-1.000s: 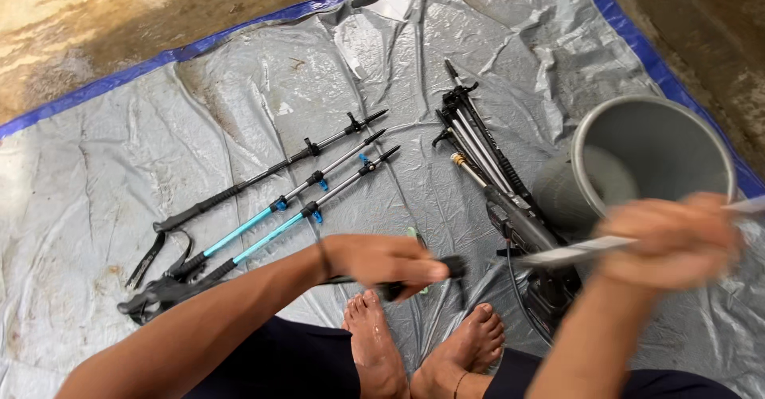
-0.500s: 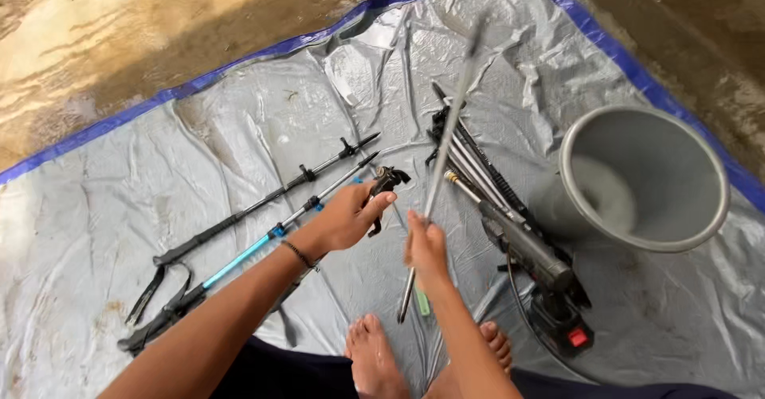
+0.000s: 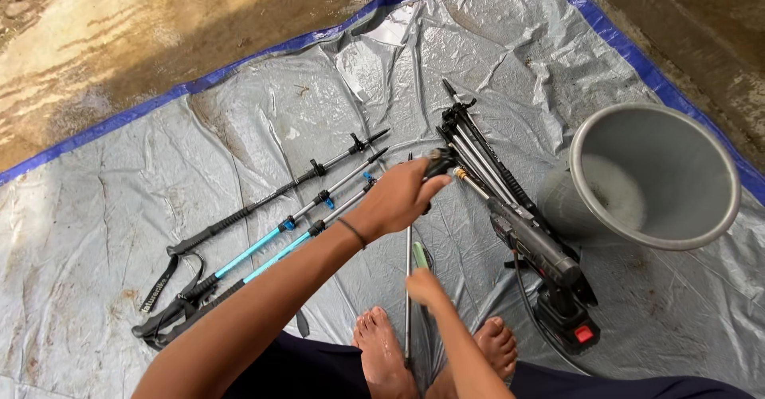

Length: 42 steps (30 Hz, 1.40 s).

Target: The person scrubs a hiking pole with a toothbrush, then uses a pressure washer to rinse the pole and other equipment. They disassemble a pole, scrub the parts, and rinse them with the pressure washer.

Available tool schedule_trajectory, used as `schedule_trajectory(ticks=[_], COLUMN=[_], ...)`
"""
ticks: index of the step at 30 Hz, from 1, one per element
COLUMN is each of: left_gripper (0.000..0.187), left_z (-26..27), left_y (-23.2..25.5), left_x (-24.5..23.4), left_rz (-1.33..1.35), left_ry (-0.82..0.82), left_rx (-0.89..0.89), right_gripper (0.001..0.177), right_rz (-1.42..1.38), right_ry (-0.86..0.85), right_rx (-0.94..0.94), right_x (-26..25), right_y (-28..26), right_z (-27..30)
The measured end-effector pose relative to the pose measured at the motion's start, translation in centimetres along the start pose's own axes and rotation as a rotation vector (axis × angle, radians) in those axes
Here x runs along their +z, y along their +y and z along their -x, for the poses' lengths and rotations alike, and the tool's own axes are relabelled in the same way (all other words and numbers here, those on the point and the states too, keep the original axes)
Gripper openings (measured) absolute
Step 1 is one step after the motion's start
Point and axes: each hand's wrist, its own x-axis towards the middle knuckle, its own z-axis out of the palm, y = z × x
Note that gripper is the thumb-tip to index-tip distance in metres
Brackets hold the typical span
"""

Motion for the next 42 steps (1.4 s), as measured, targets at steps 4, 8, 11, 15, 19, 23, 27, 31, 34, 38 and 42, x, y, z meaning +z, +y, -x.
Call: schedule_trajectory(ticks=[4,8,11,15,19,23,27,31,34,38,42], left_gripper=[0.055,0.022,0.017,0.012,0.018,0.021,0.025,0.026,0.027,0.027,0.023], left_z=[-2.3,-2.4,-0.8,1.1,3.5,7.3,8.4,4.1,4.3,5.9,6.3], left_y=[-3.1,-9.5,-10.2,-10.2,-12.7,-14.8,-13.6,-9.1,-7.4,-9.4,-9.5], left_x=[5.4,13.5,15.8,16.0,16.0,15.5,15.8,15.2,15.4,15.3,15.5], left_rz=[-0.128,-0.217,-0.203,-0.261,-0.239,-0.268,-0.331,-0.332,-0.279,-0.268,-0.228], left_ry=[-0.008,0.042,0.06,0.041,0.034,0.005,0.018,0.078,0.09,0.052,0.054], left_rx=[-0.01,-0.224,-0.333,-0.307,-0.404,-0.44,-0.402,-0.461,-0.463,-0.414,-0.325], right_gripper=[0.032,0.038,0.031,0.033,0.032,0.033,0.037,0.043,0.056,0.048,0.052], right_rz=[-0.398,-1.327,-1.07,-0.843,-0.842,-1.236,-1.372,-1.476,-1.529,-1.512,-1.626], right_ry=[0.233,0.399,0.406,0.51,0.709,0.766,0.819,0.641,0.57,0.831,0.706], right_rx=[-0.211,-0.37,-0.395,-0.445,-0.397,-0.42,-0.394,-0.489,-0.378,-0.332,-0.505], right_x=[-11.0,-17.4,-15.6,-16.2,-18.5,-24.7,-24.8,-19.8,-17.6,-23.3,-29.8], right_y=[-14.7,-19.4,-14.9,-19.6,-19.5,-14.3,-13.8,-20.4,-22.9,-19.8,-18.7], right_z=[11.9,15.5,10.6,16.9,16.9,11.6,12.2,14.2,16.9,14.8,19.1])
